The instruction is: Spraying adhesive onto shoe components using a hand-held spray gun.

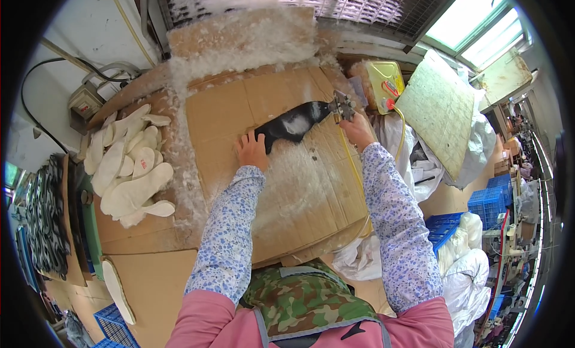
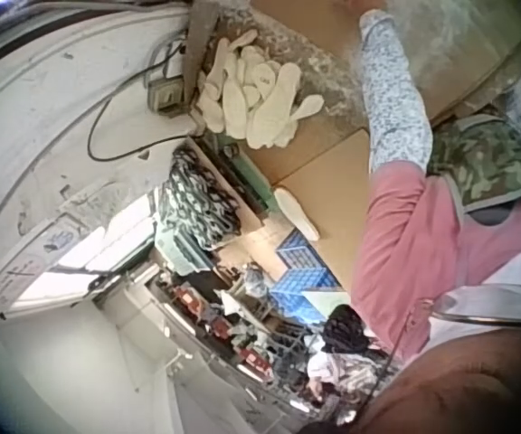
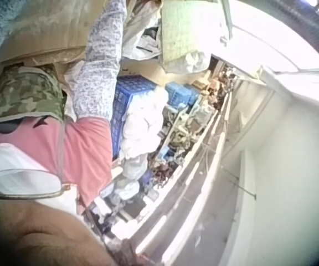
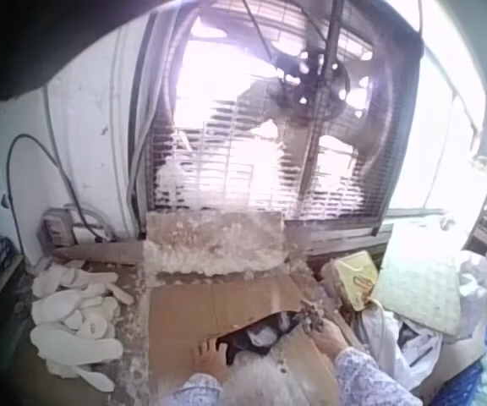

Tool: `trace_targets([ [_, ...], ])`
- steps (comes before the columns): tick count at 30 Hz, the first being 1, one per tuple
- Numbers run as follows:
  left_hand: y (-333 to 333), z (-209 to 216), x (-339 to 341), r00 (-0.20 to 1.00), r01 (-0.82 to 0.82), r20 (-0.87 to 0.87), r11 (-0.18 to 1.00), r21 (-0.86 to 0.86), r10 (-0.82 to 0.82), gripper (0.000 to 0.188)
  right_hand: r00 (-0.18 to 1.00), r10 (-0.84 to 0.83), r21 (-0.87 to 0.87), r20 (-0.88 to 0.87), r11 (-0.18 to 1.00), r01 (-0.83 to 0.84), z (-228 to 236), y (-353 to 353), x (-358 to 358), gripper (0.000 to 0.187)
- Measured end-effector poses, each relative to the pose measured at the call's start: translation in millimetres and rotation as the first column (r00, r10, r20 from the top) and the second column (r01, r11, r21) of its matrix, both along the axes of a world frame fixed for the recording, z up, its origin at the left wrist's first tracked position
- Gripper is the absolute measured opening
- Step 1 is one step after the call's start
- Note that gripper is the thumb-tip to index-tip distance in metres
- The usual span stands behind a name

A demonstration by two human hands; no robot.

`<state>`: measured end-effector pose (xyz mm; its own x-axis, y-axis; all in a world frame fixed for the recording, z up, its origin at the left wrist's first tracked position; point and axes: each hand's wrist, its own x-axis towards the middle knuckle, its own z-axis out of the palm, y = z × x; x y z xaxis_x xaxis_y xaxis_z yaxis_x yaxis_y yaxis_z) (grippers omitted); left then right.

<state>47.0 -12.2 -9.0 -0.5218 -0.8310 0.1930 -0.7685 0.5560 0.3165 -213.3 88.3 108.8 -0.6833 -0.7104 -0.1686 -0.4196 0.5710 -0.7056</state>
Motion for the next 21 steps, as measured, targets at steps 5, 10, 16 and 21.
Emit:
trace_targets([
  [5, 1.5, 0.8, -1.4, 1.000, -0.003, 0.002, 1.000, -0.016, 0.003, 0.048, 0.998, 0.036, -0.004, -0.050, 0.999, -0.036, -0.2, 1.9, -3.0, 0.032],
  [10, 1.4, 0.9, -1.1, 1.000, -0.005, -0.007, 1.000, -0.004, 0.005, 0.047, 0.995, 0.024, 0.013, 0.098, 1.000, -0.025, 4.7, 0.9, 8.0, 0.026],
  [16, 0.2, -1.4, 1.7, 1.000, -0.018, -0.016, 0.999, -0.037, 0.018, 0.044, 0.976, 0.060, -0.002, 0.208, 0.998, -0.061, 16.2, -1.8, 29.0, 0.023],
  [21, 0.4, -0.3, -0.4, 1.000, -0.005, -0.008, 1.000, -0.004, 0.005, 0.043, 0.969, 0.087, 0.012, 0.230, 0.996, -0.093, 15.8, 0.6, 27.5, 0.026],
])
